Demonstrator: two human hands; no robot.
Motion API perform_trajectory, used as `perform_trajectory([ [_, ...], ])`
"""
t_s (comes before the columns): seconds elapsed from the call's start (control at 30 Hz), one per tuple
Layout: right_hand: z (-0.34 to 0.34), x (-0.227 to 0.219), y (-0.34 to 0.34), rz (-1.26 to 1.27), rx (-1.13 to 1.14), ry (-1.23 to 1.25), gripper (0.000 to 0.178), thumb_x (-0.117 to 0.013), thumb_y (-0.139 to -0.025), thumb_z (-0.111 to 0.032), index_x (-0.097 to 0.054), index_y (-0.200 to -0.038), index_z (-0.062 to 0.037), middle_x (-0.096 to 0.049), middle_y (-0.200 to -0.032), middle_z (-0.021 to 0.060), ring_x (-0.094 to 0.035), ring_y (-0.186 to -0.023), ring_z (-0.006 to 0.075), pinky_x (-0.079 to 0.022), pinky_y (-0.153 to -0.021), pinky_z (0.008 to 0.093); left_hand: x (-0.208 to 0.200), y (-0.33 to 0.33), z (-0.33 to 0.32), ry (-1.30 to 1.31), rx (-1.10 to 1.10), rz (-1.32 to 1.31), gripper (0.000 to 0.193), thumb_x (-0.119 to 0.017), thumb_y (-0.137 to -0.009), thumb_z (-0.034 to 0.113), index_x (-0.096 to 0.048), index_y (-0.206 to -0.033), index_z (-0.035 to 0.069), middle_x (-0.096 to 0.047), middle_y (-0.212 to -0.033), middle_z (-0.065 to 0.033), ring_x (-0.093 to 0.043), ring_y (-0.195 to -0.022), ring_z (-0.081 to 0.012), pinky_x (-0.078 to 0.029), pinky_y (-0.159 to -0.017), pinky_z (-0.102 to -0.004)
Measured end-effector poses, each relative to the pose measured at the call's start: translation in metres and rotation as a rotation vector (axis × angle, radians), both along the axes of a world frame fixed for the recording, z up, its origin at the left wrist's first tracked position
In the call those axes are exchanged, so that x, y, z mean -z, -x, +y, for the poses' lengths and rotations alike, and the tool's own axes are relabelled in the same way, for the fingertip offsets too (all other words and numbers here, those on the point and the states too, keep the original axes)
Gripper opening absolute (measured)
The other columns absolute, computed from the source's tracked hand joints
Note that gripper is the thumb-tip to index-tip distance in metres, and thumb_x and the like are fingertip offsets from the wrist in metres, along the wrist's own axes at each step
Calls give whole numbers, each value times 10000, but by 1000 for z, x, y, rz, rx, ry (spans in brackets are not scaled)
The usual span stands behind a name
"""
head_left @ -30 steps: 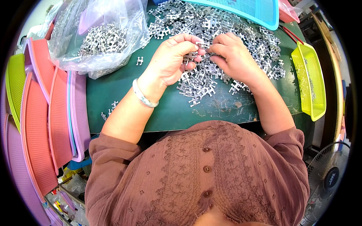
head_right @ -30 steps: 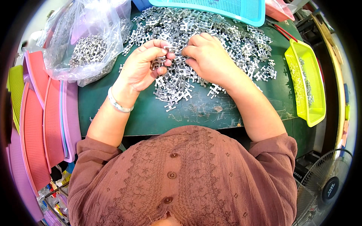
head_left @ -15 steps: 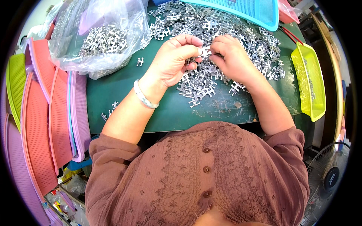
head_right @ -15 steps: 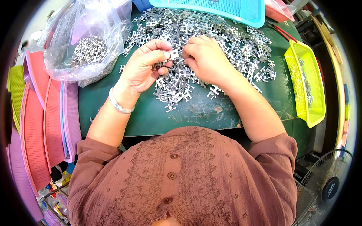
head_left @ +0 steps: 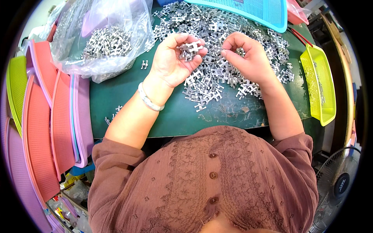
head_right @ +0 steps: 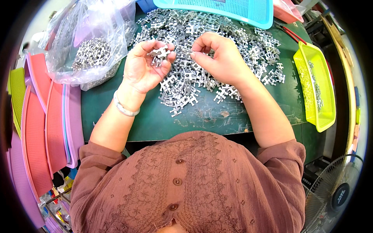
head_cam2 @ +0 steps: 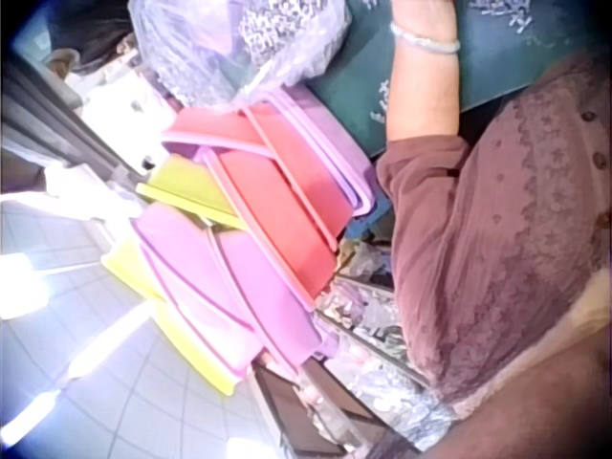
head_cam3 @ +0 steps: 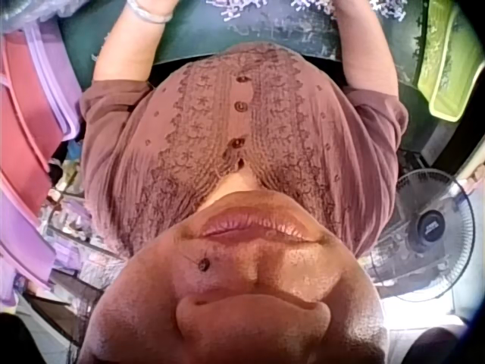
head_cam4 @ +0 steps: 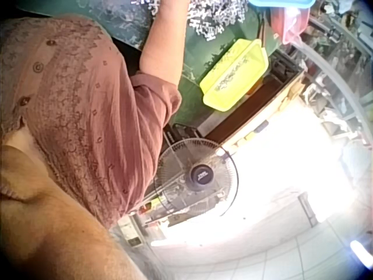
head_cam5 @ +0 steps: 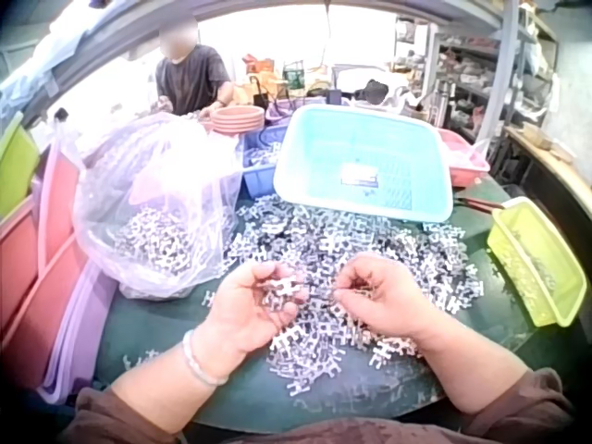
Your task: The person sits at a green workbench and repeatedly picks up small silver metal clips from a pile. They connect two clips together by hand and place the assembled pair into a clear plastic bag. The person continues this assembly process throughout the video.
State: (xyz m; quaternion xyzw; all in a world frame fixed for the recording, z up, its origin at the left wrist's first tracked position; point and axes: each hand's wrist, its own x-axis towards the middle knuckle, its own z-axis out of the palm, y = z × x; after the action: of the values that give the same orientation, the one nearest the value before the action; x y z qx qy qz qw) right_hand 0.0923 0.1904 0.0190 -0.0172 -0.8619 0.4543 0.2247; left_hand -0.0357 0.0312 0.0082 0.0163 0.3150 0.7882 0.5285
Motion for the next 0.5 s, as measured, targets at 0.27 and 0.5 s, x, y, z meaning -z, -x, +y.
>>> perform_trajectory([
  [0.27, -1, -10, 2, 367, 43, -509, 107, -613, -666, -20, -550, -750, -40, -551, -778, 70, -528, -729, 248, -427, -655, 308, -6, -9, 0, 75, 200, 139, 190, -564, -820, 202, -590, -855, 17, -607, -756, -107, -598, -696, -201, -489, -537, -249],
  [0.5, -5, -11, 3, 464, -20, -603, 143, -626, -637, 2, -555, -755, -38, -560, -806, 74, -532, -759, 255, -435, -660, 333, -12, -21, 0, 138, 168, 309, 94, -563, -816, 123, -560, -891, 66, -583, -774, -58, -560, -664, -163, -426, -527, -221],
])
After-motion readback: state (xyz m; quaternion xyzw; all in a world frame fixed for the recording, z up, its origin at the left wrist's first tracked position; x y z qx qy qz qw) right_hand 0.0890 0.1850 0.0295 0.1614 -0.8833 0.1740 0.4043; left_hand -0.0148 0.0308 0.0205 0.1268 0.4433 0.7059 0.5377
